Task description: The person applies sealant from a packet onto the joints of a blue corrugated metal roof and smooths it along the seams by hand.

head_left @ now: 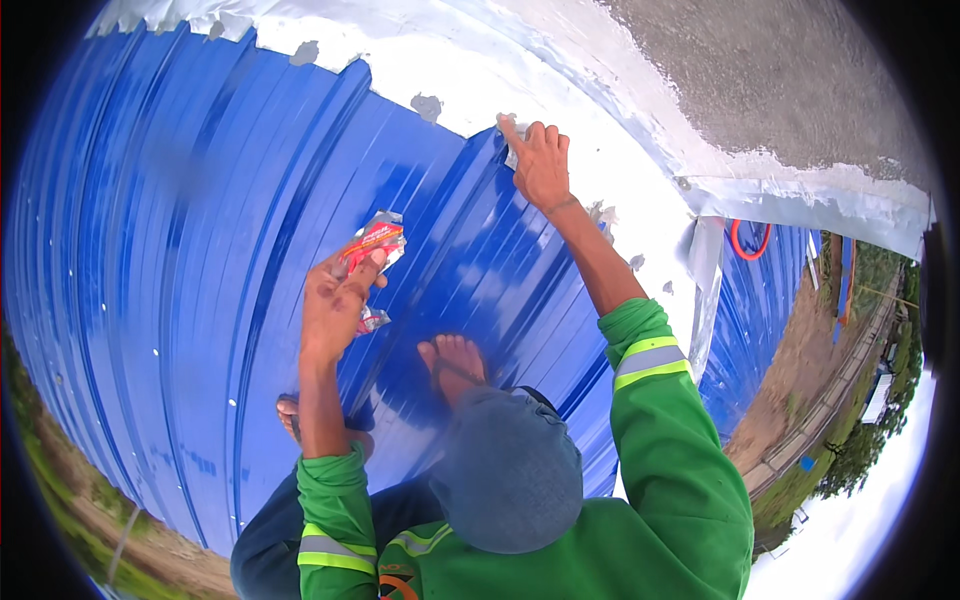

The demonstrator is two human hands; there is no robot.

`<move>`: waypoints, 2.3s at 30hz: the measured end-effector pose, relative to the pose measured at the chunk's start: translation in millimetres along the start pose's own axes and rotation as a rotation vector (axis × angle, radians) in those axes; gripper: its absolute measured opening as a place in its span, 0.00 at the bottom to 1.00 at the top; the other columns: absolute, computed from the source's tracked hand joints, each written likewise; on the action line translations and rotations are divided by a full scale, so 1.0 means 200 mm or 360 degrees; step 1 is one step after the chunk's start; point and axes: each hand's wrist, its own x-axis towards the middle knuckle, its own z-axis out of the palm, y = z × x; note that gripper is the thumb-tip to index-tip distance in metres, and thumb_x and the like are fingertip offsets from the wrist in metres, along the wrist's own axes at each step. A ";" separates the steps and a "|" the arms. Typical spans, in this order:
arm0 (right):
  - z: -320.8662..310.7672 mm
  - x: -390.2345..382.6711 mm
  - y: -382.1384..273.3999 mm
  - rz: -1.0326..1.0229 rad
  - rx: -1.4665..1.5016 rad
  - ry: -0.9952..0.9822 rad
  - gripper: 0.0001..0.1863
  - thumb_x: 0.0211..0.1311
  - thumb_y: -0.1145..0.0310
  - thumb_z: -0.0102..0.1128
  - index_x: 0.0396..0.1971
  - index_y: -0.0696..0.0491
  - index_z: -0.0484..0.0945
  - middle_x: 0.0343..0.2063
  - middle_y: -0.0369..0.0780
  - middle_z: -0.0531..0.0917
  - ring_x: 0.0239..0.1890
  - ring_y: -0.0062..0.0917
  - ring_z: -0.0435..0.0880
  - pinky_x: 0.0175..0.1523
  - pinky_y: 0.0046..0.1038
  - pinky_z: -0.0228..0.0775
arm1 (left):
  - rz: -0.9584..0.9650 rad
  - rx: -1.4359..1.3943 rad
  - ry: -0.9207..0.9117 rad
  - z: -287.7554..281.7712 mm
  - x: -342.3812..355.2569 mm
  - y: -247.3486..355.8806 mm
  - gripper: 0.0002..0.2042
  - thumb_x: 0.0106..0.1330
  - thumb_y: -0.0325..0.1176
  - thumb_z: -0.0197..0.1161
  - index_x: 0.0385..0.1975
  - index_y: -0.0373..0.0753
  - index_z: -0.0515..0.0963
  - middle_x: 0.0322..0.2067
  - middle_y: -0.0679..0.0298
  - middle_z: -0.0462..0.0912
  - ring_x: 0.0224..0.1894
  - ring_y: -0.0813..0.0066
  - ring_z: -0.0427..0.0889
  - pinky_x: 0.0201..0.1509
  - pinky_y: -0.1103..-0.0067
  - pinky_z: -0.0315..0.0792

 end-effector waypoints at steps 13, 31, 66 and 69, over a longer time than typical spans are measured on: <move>-0.04 0.01 -0.14 -0.0228 0.0024 -0.0121 0.25 0.59 0.73 0.54 0.59 0.47 0.77 0.34 0.39 0.71 0.41 0.33 0.69 0.48 0.36 0.60 | 0.0043 -0.0025 -0.0013 0.01 -0.01 -0.01 0.15 0.70 0.41 0.64 0.49 0.38 0.84 0.24 0.71 0.79 0.20 0.91 0.63 0.23 0.85 0.57; -0.05 -0.02 -0.19 -0.0189 0.0075 -0.0119 0.27 0.57 0.74 0.55 0.60 0.47 0.76 0.35 0.40 0.71 0.41 0.34 0.68 0.48 0.36 0.59 | 0.0068 -0.0048 -0.0008 -0.01 -0.02 0.00 0.16 0.69 0.42 0.65 0.48 0.37 0.85 0.23 0.72 0.78 0.19 0.92 0.61 0.22 0.85 0.56; 0.02 -0.10 0.05 0.0194 -0.0008 -0.0045 0.45 0.48 0.78 0.57 0.72 0.40 0.63 0.35 0.41 0.68 0.39 0.35 0.66 0.47 0.37 0.56 | 0.0029 -0.0037 0.0006 -0.01 -0.02 -0.01 0.17 0.69 0.42 0.65 0.50 0.37 0.84 0.23 0.71 0.79 0.19 0.92 0.62 0.22 0.84 0.56; 0.05 -0.09 0.06 0.0193 0.0053 -0.0024 0.45 0.48 0.79 0.57 0.72 0.40 0.63 0.35 0.41 0.68 0.39 0.36 0.66 0.47 0.38 0.56 | 0.0030 -0.0007 0.0004 -0.01 -0.01 -0.03 0.17 0.69 0.42 0.65 0.49 0.37 0.84 0.22 0.72 0.78 0.19 0.92 0.62 0.21 0.84 0.55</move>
